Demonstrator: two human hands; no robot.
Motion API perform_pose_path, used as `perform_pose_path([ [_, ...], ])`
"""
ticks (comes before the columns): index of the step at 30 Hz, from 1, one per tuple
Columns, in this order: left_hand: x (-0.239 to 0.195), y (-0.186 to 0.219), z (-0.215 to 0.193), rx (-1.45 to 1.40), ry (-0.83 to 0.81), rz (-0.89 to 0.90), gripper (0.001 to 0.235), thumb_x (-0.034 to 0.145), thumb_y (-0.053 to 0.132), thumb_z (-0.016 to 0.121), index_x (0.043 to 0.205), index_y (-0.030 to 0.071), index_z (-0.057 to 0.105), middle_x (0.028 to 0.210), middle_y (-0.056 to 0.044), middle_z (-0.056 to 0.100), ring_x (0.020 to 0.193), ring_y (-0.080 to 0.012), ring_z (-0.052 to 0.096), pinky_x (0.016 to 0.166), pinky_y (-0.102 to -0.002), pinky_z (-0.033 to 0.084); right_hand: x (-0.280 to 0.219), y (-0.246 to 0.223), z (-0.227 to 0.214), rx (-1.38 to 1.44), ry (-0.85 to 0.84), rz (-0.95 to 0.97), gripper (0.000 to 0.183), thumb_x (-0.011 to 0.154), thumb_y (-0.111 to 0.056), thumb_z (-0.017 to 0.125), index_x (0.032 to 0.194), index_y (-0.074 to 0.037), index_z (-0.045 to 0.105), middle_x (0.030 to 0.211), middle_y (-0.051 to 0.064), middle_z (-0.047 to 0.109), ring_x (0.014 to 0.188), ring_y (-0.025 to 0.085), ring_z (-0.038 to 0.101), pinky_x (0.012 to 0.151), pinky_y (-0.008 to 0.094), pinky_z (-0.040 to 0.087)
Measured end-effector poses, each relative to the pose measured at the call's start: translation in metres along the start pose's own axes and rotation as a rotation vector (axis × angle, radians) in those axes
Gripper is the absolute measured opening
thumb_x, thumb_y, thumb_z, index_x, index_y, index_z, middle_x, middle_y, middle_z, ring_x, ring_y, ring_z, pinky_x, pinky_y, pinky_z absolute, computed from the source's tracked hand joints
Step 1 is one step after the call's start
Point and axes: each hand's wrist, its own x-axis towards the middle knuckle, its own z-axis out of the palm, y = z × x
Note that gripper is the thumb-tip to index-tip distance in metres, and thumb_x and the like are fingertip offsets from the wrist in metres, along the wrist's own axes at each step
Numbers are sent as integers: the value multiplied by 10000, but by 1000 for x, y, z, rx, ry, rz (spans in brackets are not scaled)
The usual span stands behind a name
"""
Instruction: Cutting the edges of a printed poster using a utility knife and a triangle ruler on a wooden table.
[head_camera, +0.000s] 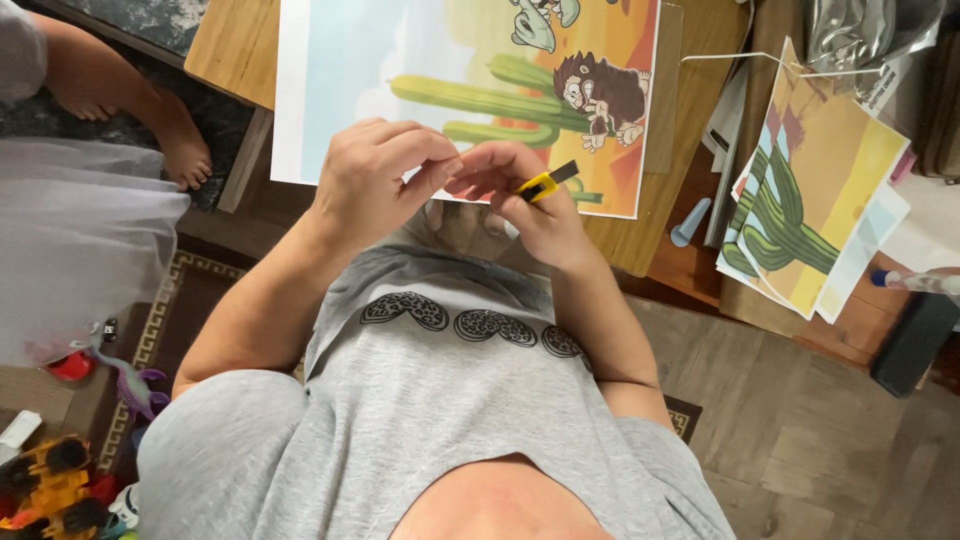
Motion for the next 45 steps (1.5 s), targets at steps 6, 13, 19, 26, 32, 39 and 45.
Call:
perform_pose_path([
  [6,-9,-1,3,-60,13,-26,127,978,21,727,925,133,700,857,22,713,677,-197,676,652,-303,524,-4,-6,12,-113,46,-48,394,1013,-69,509,1388,51,530,1255,186,667,1149,297,692,1002,393,532],
  [13,-13,-1,7,-149,77,-83,184,915,-34,792,852,107,692,831,-14,709,659,-205,664,656,-282,543,-6,-17,17,-230,92,-36,358,1047,-72,498,1388,20,558,1223,165,700,1017,255,742,938,389,572],
  [19,-15,1,5,-241,66,-119,159,892,-73,805,853,52,715,833,-80,714,661,-231,672,649,-287,555,-8,-13,20,-229,139,3,313,1057,-44,495,1351,-3,594,1141,145,715,859,212,744,865,362,574],
  [26,-14,3,7,-244,30,-157,119,907,-20,831,872,51,742,834,-70,735,677,-232,697,654,-289,568,-8,-10,19,-240,153,-35,304,1051,-34,525,1342,-14,613,1112,139,726,812,205,751,831,363,583],
  [32,-15,1,9,-200,1,-159,61,977,63,788,929,98,773,792,-30,730,662,-222,692,648,-305,578,-7,-14,22,-262,167,-37,298,1056,-19,533,1343,-37,612,1128,116,729,811,196,755,840,347,574],
  [39,-26,-13,11,-141,14,-161,56,957,82,841,938,90,789,779,-37,729,637,-202,671,639,-297,566,-6,-14,22,-260,168,-17,250,1091,-91,514,1314,-67,624,1116,82,722,818,170,740,848,340,570],
  [45,-31,-22,4,-206,65,-151,146,897,-56,861,857,9,736,716,-93,662,558,-201,604,564,-295,518,-7,-6,21,-253,173,-29,248,1098,-120,526,1322,-72,623,1125,70,718,825,155,747,848,313,573],
])
